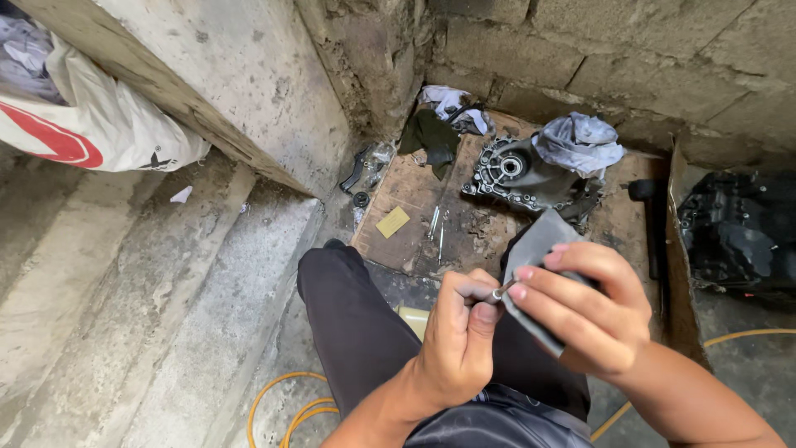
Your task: The person sits on the floor and smooths a metal rod using a sanding block. They repeatedly rub the sanding block along the rod's surface, rotate the rod, and inspect it by hand.
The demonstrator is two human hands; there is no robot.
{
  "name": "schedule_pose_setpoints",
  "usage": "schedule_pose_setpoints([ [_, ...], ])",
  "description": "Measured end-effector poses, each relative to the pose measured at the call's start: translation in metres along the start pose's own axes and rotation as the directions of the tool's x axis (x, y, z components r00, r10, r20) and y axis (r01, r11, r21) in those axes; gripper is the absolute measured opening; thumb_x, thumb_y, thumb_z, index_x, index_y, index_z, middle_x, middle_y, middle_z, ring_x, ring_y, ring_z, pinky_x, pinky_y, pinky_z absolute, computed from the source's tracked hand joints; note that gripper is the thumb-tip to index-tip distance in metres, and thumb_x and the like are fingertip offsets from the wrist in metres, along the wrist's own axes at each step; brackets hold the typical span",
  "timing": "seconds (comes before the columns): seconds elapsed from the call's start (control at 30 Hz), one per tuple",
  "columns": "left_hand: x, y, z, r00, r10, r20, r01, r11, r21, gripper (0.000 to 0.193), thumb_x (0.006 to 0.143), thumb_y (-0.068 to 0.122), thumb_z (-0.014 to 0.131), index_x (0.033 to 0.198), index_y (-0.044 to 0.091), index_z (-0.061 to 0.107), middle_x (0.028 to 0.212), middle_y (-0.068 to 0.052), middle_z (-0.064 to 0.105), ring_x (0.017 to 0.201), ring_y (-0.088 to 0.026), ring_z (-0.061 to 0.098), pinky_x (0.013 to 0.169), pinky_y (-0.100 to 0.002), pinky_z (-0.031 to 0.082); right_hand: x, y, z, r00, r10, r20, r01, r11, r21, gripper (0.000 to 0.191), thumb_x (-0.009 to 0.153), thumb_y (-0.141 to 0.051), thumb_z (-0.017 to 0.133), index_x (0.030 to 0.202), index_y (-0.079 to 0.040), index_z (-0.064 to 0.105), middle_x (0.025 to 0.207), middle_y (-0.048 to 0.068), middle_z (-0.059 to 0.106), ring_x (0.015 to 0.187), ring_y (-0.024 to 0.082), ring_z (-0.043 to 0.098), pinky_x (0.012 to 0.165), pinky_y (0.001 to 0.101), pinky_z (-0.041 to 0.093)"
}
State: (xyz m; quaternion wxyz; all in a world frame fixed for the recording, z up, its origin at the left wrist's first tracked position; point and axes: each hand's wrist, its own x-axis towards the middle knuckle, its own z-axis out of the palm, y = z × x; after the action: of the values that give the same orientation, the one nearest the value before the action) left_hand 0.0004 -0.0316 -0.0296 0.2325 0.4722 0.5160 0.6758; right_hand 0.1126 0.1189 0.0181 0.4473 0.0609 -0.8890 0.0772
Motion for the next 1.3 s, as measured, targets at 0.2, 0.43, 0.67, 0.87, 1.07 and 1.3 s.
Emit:
schedule_pose_setpoints([
  [0.2,0.001,-0.002,0.001,0.999,-0.001,-0.053,0.000,1.000,-0.013,0.009,0.112,0.001,0.048,0.118,0.001,0.042,0.101,-0.013,0.057,0.085,-0.018,0.053,0.082,-0.030,0.048,0.001,-0.004,0.001,0.999,0.028,0.018,-0.027,0.999,-0.024,0.027,0.076,-0.007,0.077,0.103,-0.002,0.076,0.106,0.012,0.072,0.100,0.034,0.065,0.088,0.0491,0.058],
  [0.43,-0.002,-0.007,0.007,0.993,0.000,-0.115,-0.009,0.997,-0.072,0.023,0.105,-0.011,0.054,0.118,0.002,0.040,0.107,-0.013,0.055,0.092,-0.019,0.053,0.088,-0.030,0.047,0.005,-0.005,0.003,1.000,-0.023,0.009,0.023,1.000,-0.003,0.032,0.071,-0.006,0.075,0.103,-0.001,0.076,0.105,0.013,0.072,0.098,0.032,0.065,0.088,0.0488,0.058],
  [0.67,-0.002,-0.012,0.010,0.981,0.065,-0.185,-0.069,0.998,-0.014,0.027,0.102,-0.015,0.053,0.118,0.002,0.041,0.105,-0.014,0.052,0.092,-0.020,0.052,0.087,-0.029,0.046,0.016,-0.004,0.000,0.995,-0.101,0.012,0.101,0.995,0.012,0.032,0.072,-0.008,0.075,0.103,0.000,0.076,0.105,0.012,0.072,0.097,0.032,0.066,0.087,0.0484,0.058],
  [0.87,-0.005,-0.011,0.008,0.980,0.058,-0.189,-0.066,0.997,-0.037,0.025,0.101,-0.013,0.055,0.115,0.002,0.040,0.103,-0.012,0.050,0.088,-0.016,0.050,0.081,-0.026,0.045,0.012,-0.001,0.005,0.998,-0.057,0.024,0.057,0.998,0.021,0.036,0.067,-0.007,0.072,0.101,0.003,0.075,0.102,0.017,0.072,0.096,0.035,0.066,0.084,0.0487,0.059],
  [1.07,-0.008,-0.011,0.009,0.984,-0.033,-0.173,0.000,0.982,-0.188,0.020,0.106,-0.007,0.057,0.115,0.002,0.042,0.104,-0.011,0.051,0.088,-0.015,0.048,0.083,-0.026,0.045,0.002,0.000,0.003,0.993,0.114,-0.010,-0.114,0.993,-0.011,0.032,0.073,0.001,0.077,0.105,0.002,0.073,0.104,0.015,0.072,0.098,0.036,0.067,0.087,0.0461,0.058],
  [1.3,-0.008,-0.009,0.009,0.992,-0.082,-0.100,0.043,0.937,-0.348,0.018,0.110,0.000,0.056,0.117,0.002,0.040,0.107,-0.011,0.052,0.093,-0.014,0.053,0.089,-0.026,0.047,-0.008,-0.007,-0.010,0.996,0.093,0.011,-0.094,0.993,0.067,0.035,0.073,-0.009,0.083,0.106,-0.001,0.073,0.108,0.013,0.071,0.101,0.033,0.064,0.090,0.0501,0.059],
])
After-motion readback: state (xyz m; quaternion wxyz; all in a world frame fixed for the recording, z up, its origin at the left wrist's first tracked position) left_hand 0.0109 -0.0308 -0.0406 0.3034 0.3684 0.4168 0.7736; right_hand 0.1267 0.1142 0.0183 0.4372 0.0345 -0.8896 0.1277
